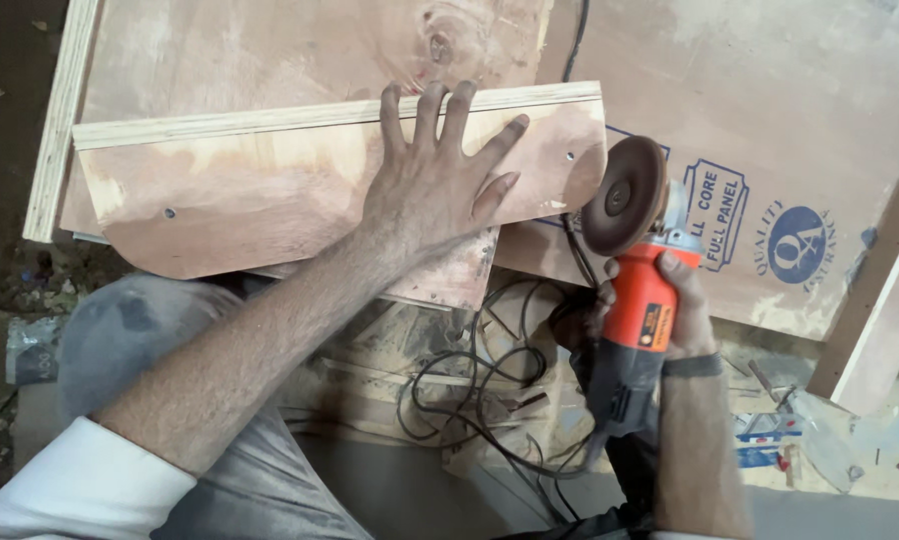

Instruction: The person uses a power sander to smooth the edges and surfaces of several wooden boards, turning the pieces over and holding them by hand to sand different sides.

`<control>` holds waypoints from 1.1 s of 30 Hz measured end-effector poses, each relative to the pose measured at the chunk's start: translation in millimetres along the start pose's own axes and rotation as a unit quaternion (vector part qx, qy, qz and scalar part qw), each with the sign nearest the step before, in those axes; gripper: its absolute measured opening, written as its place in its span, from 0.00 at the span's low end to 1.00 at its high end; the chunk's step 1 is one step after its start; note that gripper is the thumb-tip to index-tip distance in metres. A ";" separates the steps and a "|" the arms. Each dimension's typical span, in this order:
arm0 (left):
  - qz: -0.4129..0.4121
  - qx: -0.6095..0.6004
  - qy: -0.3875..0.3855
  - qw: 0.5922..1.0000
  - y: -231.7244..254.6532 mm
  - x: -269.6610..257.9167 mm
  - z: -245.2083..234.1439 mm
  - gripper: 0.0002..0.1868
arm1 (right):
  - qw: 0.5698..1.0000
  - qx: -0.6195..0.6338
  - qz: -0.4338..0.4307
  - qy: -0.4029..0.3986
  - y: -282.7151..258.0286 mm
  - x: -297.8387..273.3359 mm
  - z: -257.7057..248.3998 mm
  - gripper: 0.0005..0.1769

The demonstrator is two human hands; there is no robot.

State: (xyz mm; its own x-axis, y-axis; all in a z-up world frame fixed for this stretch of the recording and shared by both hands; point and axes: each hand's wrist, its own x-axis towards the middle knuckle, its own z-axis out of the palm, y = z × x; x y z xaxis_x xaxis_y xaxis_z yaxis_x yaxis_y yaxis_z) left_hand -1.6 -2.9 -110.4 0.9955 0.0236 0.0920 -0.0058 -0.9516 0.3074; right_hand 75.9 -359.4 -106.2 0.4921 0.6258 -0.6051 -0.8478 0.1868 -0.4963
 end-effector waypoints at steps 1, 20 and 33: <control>-0.001 0.000 0.000 1.000 0.1 0.2 -0.6 0.30 | 1.000 -0.018 0.002 0.006 -8.4 3.7 1.8 0.32; 0.000 0.008 0.017 1.000 3.0 -1.3 -1.1 0.29 | 0.999 -0.010 -0.007 0.036 39.5 -17.6 13.6 0.31; -0.011 -0.022 0.034 0.999 -2.6 -0.2 -2.0 0.26 | 0.991 0.037 -0.105 0.073 80.1 0.8 38.5 0.31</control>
State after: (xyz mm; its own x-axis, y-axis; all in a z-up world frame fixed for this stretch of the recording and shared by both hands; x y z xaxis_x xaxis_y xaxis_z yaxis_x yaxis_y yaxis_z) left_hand -2.0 0.2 -109.4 0.9865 0.0663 0.1494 0.0097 -0.9363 0.3510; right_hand 0.8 -314.8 -122.4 0.6785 0.4515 -0.5794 -0.7328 0.3606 -0.5771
